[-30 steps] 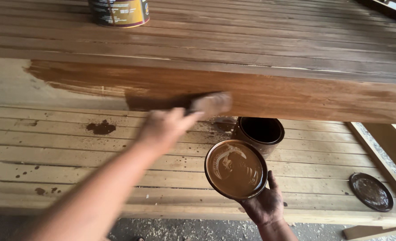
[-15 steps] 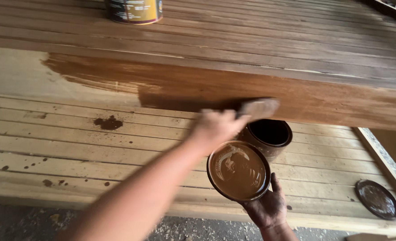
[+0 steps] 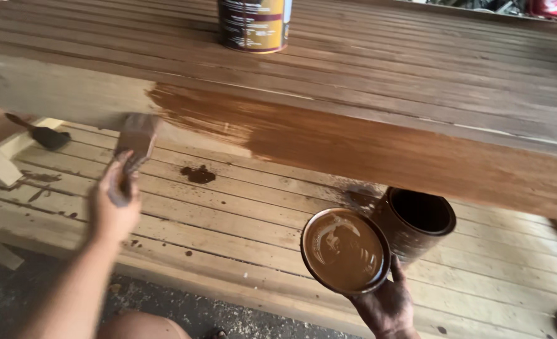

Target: The person applies brown wood stain to a slatted wooden furniture frame, holding a stain can lid as a palette in one hand while wiping the stain onto the wood with a cloth-wrapped applicator. They periodically dip the applicator into the can, work along the rails and legs, and later use a brush on the lower shelf boards.

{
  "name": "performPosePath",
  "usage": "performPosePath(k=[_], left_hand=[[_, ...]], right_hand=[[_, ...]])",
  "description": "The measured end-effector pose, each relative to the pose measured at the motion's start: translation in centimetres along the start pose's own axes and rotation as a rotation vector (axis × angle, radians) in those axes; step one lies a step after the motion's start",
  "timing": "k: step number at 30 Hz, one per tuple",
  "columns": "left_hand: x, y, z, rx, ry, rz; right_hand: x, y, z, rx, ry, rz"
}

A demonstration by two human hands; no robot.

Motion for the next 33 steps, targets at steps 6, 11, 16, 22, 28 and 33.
performPosePath(k=[6, 11, 16, 22, 28, 33], left_hand=[[13.6, -8.3, 1.2, 0.058, -0.164, 1.123], [24.5, -13.8, 5.8, -0.295, 0.401, 1.047], [27.3, -13.1, 7.2, -0.713, 0.236, 1.173], [14.9, -8.5, 0.9, -0.850, 0.454, 1.074], [0.6, -1.1, -2.2, -0.394, 0.739, 1.172], [0.6, -1.5, -1.4, -0.069, 0.648, 1.215]], right_hand=[[0.4, -0.3, 0.1, -0.003, 0.013, 0.065], [0.1, 0.3, 0.0, 0.032, 0.049, 0.115], [-0.8, 1.0, -0.7, 0.063, 0.059, 0.194], [-0.8, 0.9, -0.8, 0.052, 0.058, 0.186], [0.3, 0.2, -0.9, 0.049, 0.038, 0.174], [1.1, -0.1, -1.1, 0.070, 0.024, 0.189]])
Point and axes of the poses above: each hand's wrist, its own z-axis away from the middle knuckle, its own y-axis out of the back of the hand, x = y × z, the point moved 2 cm from there along -z, towards the middle knuckle, and after that the axes turned 10 degrees about -x, right-handed, at the moved point
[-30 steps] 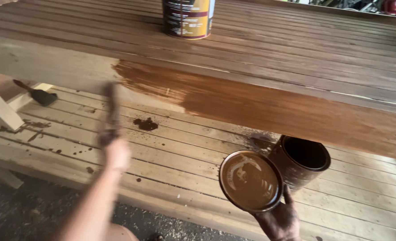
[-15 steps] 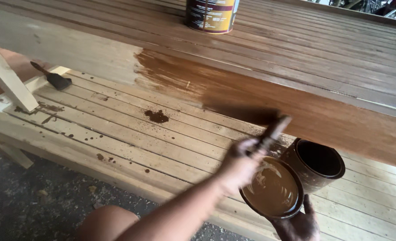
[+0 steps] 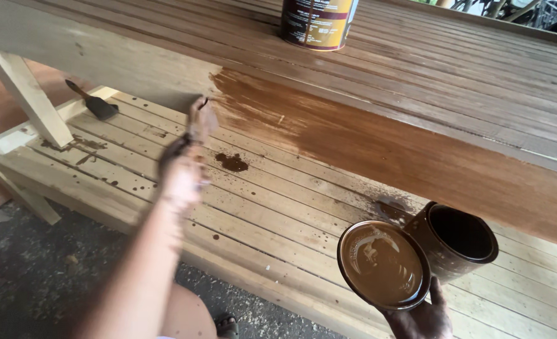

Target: The person applies brown wood stain to a slatted wooden furniture frame, holding a stain can lid as a palette in one hand while wiping the stain onto the wood with a cloth-wrapped applicator. They periodically dip the applicator into the can, work along the rails and legs, and later use a brush on the lower shelf boards.

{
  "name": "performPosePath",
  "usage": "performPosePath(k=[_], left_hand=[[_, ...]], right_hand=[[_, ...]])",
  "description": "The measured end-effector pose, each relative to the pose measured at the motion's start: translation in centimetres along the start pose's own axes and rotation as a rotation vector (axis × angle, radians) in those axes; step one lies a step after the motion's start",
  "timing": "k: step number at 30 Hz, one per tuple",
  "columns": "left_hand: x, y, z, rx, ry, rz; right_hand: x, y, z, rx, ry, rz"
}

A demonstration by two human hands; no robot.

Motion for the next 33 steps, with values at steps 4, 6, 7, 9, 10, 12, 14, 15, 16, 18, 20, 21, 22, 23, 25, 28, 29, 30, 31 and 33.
performPosePath(k=[4, 6, 7, 9, 10, 12, 14, 15, 16, 18, 20, 21, 22, 23, 25, 28, 29, 30, 31, 33], left_hand=[[-4.9, -8.9, 3.5, -0.066, -0.229, -0.043], [-6.6, -13.8, 4.7, 0.002, -0.228, -0.104], [-7.4, -15.4, 5.4, -0.027, -0.163, -0.006], [-8.5, -18.2, 7.1, -0.118, -0.110, 0.015], [-8.8, -19.1, 8.1, -0.174, -0.120, -0.062], [-9.2, -20.5, 9.9, -0.303, -0.177, -0.131], [-9.4, -21.4, 11.3, -0.431, -0.185, -0.221], [-9.3, -21.6, 11.7, -0.497, -0.192, -0.265], [-9.2, -21.4, 11.7, -0.547, -0.096, -0.248], [-8.3, -20.1, 10.8, -0.651, 0.100, -0.210], [-6.3, -17.0, 8.7, -0.683, 0.223, -0.118], [-5.1, -14.8, 7.3, -0.633, 0.255, -0.141], [-3.8, -12.0, 6.1, -0.601, 0.218, -0.182], [-2.4, -9.6, 4.5, -0.549, 0.180, -0.251], [-0.6, -5.0, 2.9, -0.375, 0.232, -0.317], [0.9, -2.8, 3.5, -0.288, 0.183, -0.143], [1.0, -3.0, 4.4, -0.259, 0.211, -0.217], [1.2, -3.6, 5.6, -0.232, 0.234, -0.289], [1.1, -4.8, 7.0, -0.322, 0.247, -0.388], [0.1, -8.2, 10.1, -0.546, 0.205, -0.712]], right_hand=[[0.3, 0.1, -0.1, -0.004, 0.012, -0.012], [0.3, 0.4, -0.3, 0.045, 0.024, -0.002], [0.3, 0.5, -0.4, 0.031, 0.025, -0.013], [0.2, 0.7, -0.9, 0.001, 0.032, -0.035], [0.1, 0.9, -1.1, -0.002, 0.021, 0.002], [0.2, 1.3, -1.5, -0.009, -0.005, 0.075], [0.6, 1.5, -1.9, -0.020, 0.005, 0.070], [0.7, 1.5, -2.1, -0.029, 0.013, 0.067], [0.9, 1.4, -2.2, -0.029, 0.004, 0.074], [1.0, 1.1, -2.1, -0.025, -0.010, 0.086], [1.2, 0.6, -1.7, -0.010, -0.007, 0.060], [1.3, 0.3, -1.6, -0.004, -0.005, 0.045], [1.5, 0.1, -1.4, 0.006, 0.013, 0.024], [1.8, -0.1, -1.2, 0.016, 0.030, 0.003], [1.9, -0.6, -1.0, -0.008, 0.023, -0.035], [2.2, -0.9, -0.6, -0.057, -0.029, -0.106], [2.4, -1.0, -0.5, -0.049, -0.037, -0.140], [2.4, -1.0, -0.5, -0.046, -0.042, -0.174], [2.4, -1.0, -0.4, -0.032, -0.043, -0.193], [2.7, -0.8, -0.2, -0.004, -0.055, -0.230]])
Point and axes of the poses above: each hand's wrist, its own z-axis away from the middle knuckle, its own y-axis out of the back of the hand, x = y × z, the point moved 2 cm from there along -z, towards the middle knuckle, and after that the axes turned 10 degrees about -x, right-handed, at the moved point
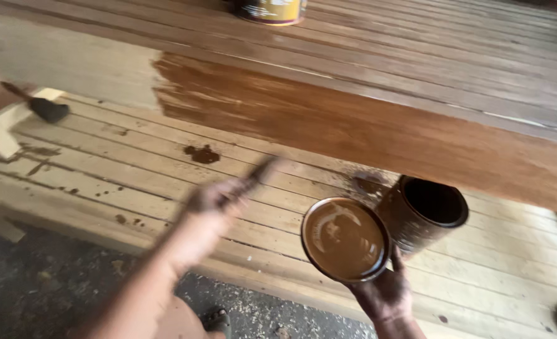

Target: The person applies brown wood stain to a slatted wooden furniture frame, holding a stain can lid as a palette in one hand while wiping the stain onto the wood with a cloth-wrapped applicator. They periodically dip the applicator into the can, work along the rails and legs, and later use a brush on the lower shelf boards.

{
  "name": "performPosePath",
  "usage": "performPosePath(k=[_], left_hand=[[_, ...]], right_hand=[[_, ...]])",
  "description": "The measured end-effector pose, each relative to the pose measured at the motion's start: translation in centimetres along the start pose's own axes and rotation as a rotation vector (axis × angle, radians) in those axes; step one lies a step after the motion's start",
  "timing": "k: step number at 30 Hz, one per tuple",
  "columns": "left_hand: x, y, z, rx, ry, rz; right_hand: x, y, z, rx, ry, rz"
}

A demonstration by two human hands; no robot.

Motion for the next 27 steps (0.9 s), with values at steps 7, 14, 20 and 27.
performPosePath(k=[7, 14, 20, 27], left_hand=[[1.3, -13.0, -0.5, -0.380, -0.124, -0.663], [0.7, -12.2, 0.8, -0.388, -0.401, -0.829], [1.4, -11.2, -1.5, -0.376, -0.146, -0.851], [0.3, -13.0, -0.8, -0.370, -0.433, -0.660]], right_hand=[[-0.4, 1.5, -0.4, -0.090, -0.016, 0.012], [-1.8, 2.5, -0.5, -0.102, -0.001, 0.006], [-1.0, 1.7, 0.2, -0.120, -0.024, 0.029], [0.0, 0.6, 0.4, 0.102, 0.002, 0.054]])
Point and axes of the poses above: each hand's wrist, its own z-axis away from the middle knuckle, its own y-axis out of the back of the hand, x = y × z, the point moved 2 cm from there along -z, towards the middle knuckle, and after that the axes turned 10 degrees about -x, right-handed, at the moved point
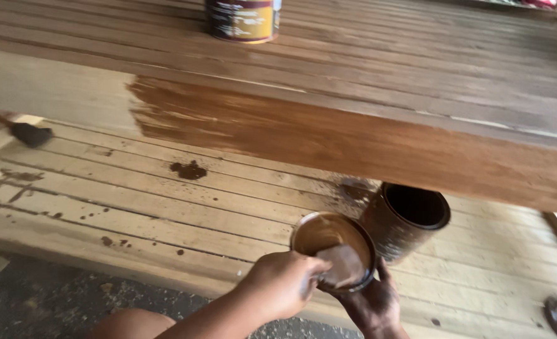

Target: The person applies brown wood stain to a slatted wooden furniture frame, holding a stain can lid as a palette in one hand while wiping the stain onto the wood with a cloth-wrapped applicator. They periodically dip the applicator into the can, work along the rails and legs, and later use a brush on the lower shelf boards.

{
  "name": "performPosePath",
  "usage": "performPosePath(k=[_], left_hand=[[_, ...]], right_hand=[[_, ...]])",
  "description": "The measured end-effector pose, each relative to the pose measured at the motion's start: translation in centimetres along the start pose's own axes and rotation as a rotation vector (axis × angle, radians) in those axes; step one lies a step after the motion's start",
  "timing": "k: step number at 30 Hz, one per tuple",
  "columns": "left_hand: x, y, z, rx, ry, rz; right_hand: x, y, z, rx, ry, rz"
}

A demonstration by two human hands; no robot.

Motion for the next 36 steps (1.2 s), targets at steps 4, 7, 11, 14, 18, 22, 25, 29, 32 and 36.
performPosePath(k=[4, 7, 11, 14, 18, 22, 25, 29, 32, 36], left_hand=[[-4.2, 2.7, 3.2, -0.024, 0.243, 0.178], [-6.5, 4.2, 5.0, 0.287, 0.372, 0.509], [-8.6, 4.9, 4.1, 0.906, 0.305, 0.639], [-10.2, 4.8, 0.9, 1.049, 0.209, 0.471], [-11.9, 5.0, -0.7, 1.144, 0.234, 0.350], [-15.6, 10.7, 2.6, 1.428, 0.409, 0.671], [-15.7, 13.1, 2.7, 1.504, 0.187, 0.865], [-10.6, 7.2, -2.5, 1.387, 0.398, 0.796], [-8.0, 4.6, -3.7, 1.192, 0.374, 0.560], [-10.8, 8.4, -1.1, 1.182, 0.418, 0.703]], right_hand=[[-0.2, -0.9, 0.0, -0.076, 0.047, 0.025], [-0.1, -1.7, -0.3, -0.137, 0.059, 0.012], [0.4, -1.8, -0.4, -0.102, 0.076, 0.052], [0.1, -1.8, -0.9, -0.109, 0.014, 0.073], [-0.9, -0.2, -1.9, -0.088, -0.002, 0.174], [-2.4, 1.7, -3.2, -0.389, -0.068, 0.114], [-3.3, 1.2, -3.2, -1.016, -0.193, -0.004], [-4.5, 0.2, -4.4, -0.306, 0.093, 0.145], [-4.4, -3.0, -4.5, -0.178, 0.089, 0.182], [-4.6, -3.9, -3.4, -0.139, 0.079, 0.191]])
Point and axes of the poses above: each hand's wrist, its own z-axis away from the middle knuckle, its own y-axis out of the back of the hand, x = y × z, the point moved 2 cm from there along -z, towards the middle knuckle, and after that the axes turned 10 degrees about -x, right-handed, at the moved point
